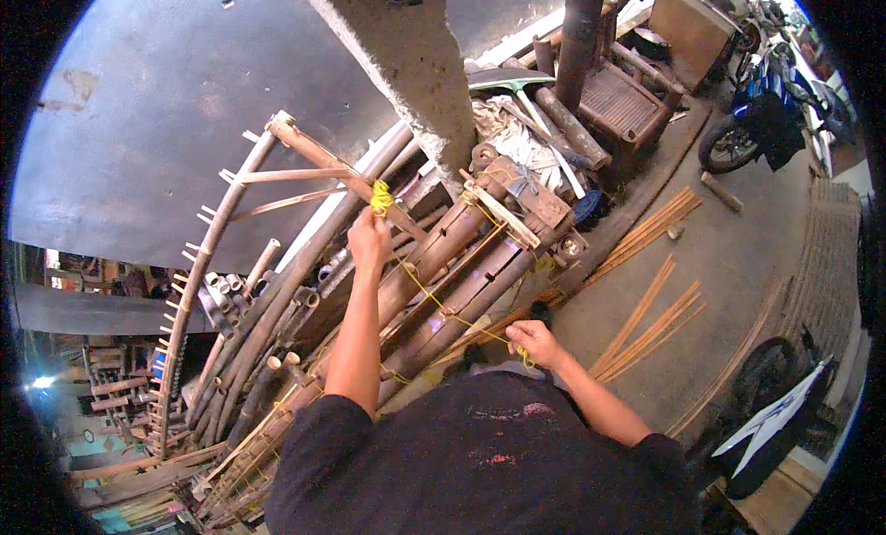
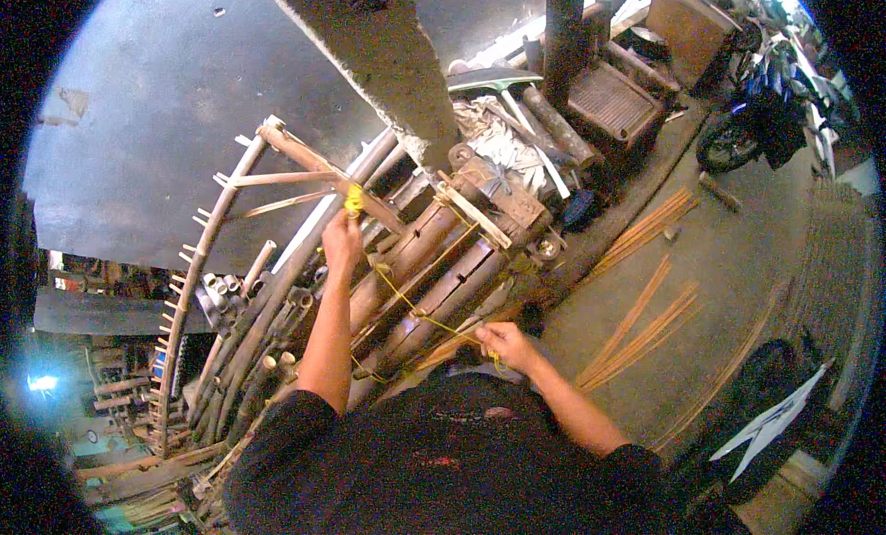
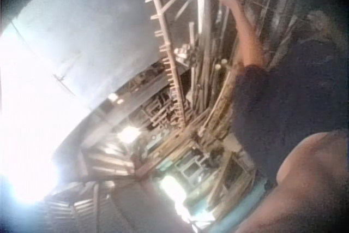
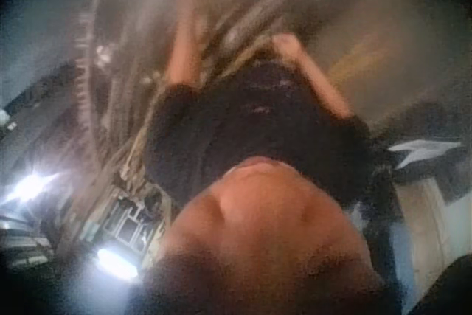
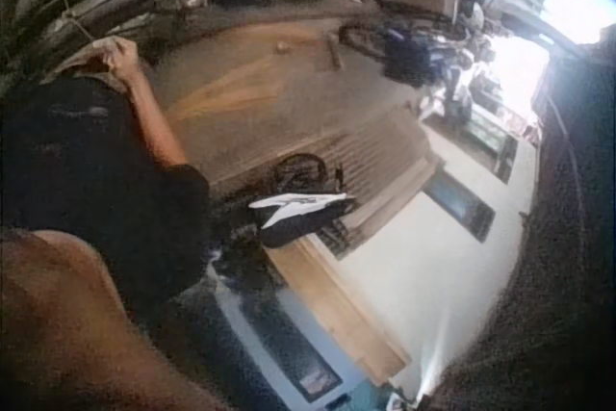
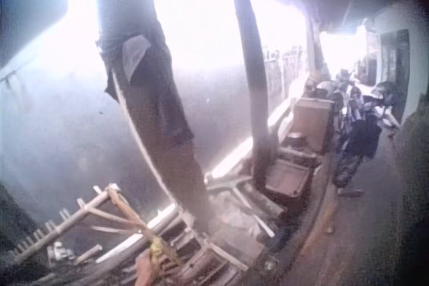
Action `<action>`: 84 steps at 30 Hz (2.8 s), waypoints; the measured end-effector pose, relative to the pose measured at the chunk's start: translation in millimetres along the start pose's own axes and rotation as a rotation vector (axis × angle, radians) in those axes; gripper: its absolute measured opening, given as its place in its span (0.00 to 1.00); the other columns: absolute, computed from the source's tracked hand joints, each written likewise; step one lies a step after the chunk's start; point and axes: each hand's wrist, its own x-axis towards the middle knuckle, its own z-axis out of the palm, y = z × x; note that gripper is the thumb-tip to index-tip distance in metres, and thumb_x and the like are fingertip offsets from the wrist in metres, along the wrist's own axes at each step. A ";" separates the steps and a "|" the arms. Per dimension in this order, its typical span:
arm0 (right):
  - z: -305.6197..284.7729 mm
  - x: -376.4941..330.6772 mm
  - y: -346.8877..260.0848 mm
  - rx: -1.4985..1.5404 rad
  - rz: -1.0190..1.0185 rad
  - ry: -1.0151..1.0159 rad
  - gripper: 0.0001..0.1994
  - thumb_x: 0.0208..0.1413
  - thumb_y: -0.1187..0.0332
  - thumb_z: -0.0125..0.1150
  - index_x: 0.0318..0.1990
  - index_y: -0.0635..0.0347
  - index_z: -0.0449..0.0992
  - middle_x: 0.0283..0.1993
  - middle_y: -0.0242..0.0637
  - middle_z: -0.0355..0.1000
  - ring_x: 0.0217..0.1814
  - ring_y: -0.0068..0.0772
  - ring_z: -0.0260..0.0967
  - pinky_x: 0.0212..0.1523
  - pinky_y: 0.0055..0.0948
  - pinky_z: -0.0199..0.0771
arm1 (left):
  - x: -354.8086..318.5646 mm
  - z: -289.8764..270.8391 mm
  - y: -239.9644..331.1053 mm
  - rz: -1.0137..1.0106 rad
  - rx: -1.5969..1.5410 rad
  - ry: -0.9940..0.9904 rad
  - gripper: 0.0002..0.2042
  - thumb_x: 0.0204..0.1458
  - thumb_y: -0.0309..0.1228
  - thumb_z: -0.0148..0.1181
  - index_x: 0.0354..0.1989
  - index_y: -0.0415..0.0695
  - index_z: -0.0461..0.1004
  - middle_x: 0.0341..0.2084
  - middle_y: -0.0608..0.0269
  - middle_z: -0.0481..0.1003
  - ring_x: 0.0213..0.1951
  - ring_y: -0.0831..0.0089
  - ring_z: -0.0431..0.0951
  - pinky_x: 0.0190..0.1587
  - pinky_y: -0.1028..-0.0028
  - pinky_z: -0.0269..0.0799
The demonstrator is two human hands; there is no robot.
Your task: The person repeatedly picks up thin bamboo rods and secures them to a larger bamboo frame using yellow string. They wrap the string around the rods and frame, then tie knots to hold them in place. The process is repeated multiple times along the length of the frame.
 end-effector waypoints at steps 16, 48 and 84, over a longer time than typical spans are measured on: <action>-58.7 63.9 -69.3 1.307 0.347 0.565 0.11 0.60 0.62 0.52 0.44 0.59 0.69 0.42 0.36 0.69 0.45 0.32 0.66 0.50 0.31 0.66 | -88.8 79.7 126.0 0.053 0.041 -0.324 0.12 0.52 0.37 0.57 0.41 0.43 0.72 0.31 0.44 0.77 0.36 0.42 0.76 0.41 0.52 0.71; -82.1 47.7 -105.3 -0.628 -0.533 -0.139 0.11 0.59 0.64 0.52 0.31 0.63 0.76 0.29 0.46 0.72 0.36 0.47 0.70 0.51 0.41 0.68 | 51.0 113.7 67.9 0.093 -0.313 0.081 0.14 0.60 0.35 0.46 0.34 0.37 0.75 0.24 0.54 0.76 0.28 0.61 0.76 0.32 0.64 0.70; 264.2 13.6 -133.1 -0.373 -0.518 -0.855 0.18 0.62 0.59 0.53 0.23 0.61 0.66 0.18 0.32 0.58 0.25 0.20 0.55 0.28 0.31 0.62 | -248.5 -101.8 -147.5 -0.146 0.009 -0.269 0.18 0.63 0.42 0.42 0.41 0.42 0.74 0.38 0.45 0.76 0.43 0.46 0.74 0.46 0.56 0.66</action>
